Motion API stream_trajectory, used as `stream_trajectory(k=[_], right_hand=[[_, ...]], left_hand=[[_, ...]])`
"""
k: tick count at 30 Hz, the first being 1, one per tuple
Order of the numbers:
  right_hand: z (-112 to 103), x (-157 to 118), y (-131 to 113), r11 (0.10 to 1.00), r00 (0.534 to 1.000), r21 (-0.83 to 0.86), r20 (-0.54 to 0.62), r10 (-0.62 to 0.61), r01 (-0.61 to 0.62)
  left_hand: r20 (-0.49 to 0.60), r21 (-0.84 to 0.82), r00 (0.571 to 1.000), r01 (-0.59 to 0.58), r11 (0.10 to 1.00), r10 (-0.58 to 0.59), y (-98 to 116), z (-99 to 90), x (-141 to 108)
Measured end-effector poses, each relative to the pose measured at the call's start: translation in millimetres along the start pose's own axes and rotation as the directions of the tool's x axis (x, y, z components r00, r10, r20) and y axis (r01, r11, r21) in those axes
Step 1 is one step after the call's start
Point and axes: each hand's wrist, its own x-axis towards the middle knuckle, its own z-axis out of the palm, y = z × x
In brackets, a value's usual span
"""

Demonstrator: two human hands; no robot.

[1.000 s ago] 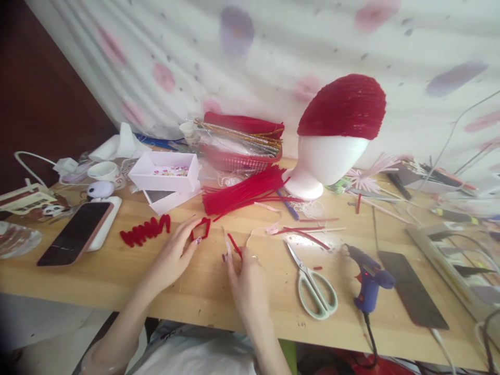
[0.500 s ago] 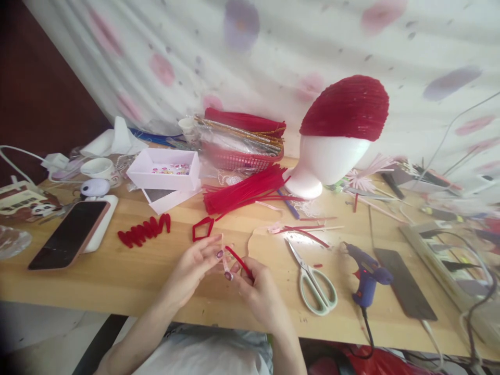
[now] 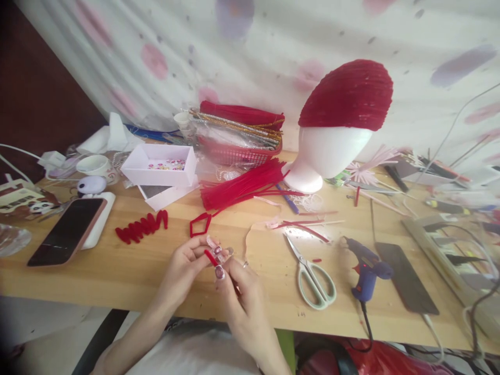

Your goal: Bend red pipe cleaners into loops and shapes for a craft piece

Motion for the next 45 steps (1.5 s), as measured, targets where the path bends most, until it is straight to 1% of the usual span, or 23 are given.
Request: stream_trajectory(k=[2, 4, 7, 13, 18, 21, 28, 33, 38, 41, 45], right_hand=[[3, 3, 1, 1.000, 1.000, 0.013, -0.004, -0.023, 0.023], [4, 5, 2, 1.000, 1.000, 0.021, -0.007, -0.019, 0.020], [1, 5, 3, 0.998, 0.999, -0.026, -0.009, -0.049, 0.049], [-1, 4, 3, 0.995, 0.995, -0.029, -0.020, -0.097, 0.096], [0, 4, 3, 0.987, 0.990, -0.093, -0.034, -0.136, 0.133], [0, 3, 4, 0.983, 0.987, -0.111, -0.039, -0.154, 0.149], [-1, 0, 3, 0.981, 0.989, -0.130, -0.018, -0.150, 0.146], [-1, -2, -2, 0.983, 0.989, -0.112, -0.013, -0.149, 0.147], [-1, -6, -3, 0.985, 0.992, -0.122, -0.018, -0.124, 0.121], [-1, -7, -3, 0.982, 0.992, -0.139, -0.001, -0.125, 0.124], [-2, -7, -7, 0.976, 0.985, -0.137, 0.060, -0.162, 0.169]], left_hand=[[0.050, 0.002, 0.999, -0.018, 1.000, 0.018, 1, 0.0, -3], [0.096, 0.021, 0.994, -0.052, 0.998, 0.050, 2, -0.6, -6], [0.132, 0.069, 0.988, -0.088, 0.994, 0.078, 4, -1.3, -10], [0.141, 0.140, 0.984, -0.131, 0.981, 0.112, 7, 0.5, -20], [0.130, 0.201, 0.969, -0.232, 0.952, 0.209, 8, 1.9, -24], [0.121, 0.216, 0.961, -0.270, 0.938, 0.249, 8, 2.5, -25], [0.115, 0.225, 0.962, -0.268, 0.937, 0.248, 5, 3.0, -30], [0.115, 0.303, 0.941, -0.337, 0.891, 0.317, 3, 1.0, -32], [0.129, 0.357, 0.915, -0.402, 0.843, 0.382, 3, 0.5, -34], [0.134, 0.379, 0.904, -0.425, 0.822, 0.405, 5, 1.7, -37], [0.112, 0.404, 0.898, -0.433, 0.806, 0.426, 4, 2.3, -38]])
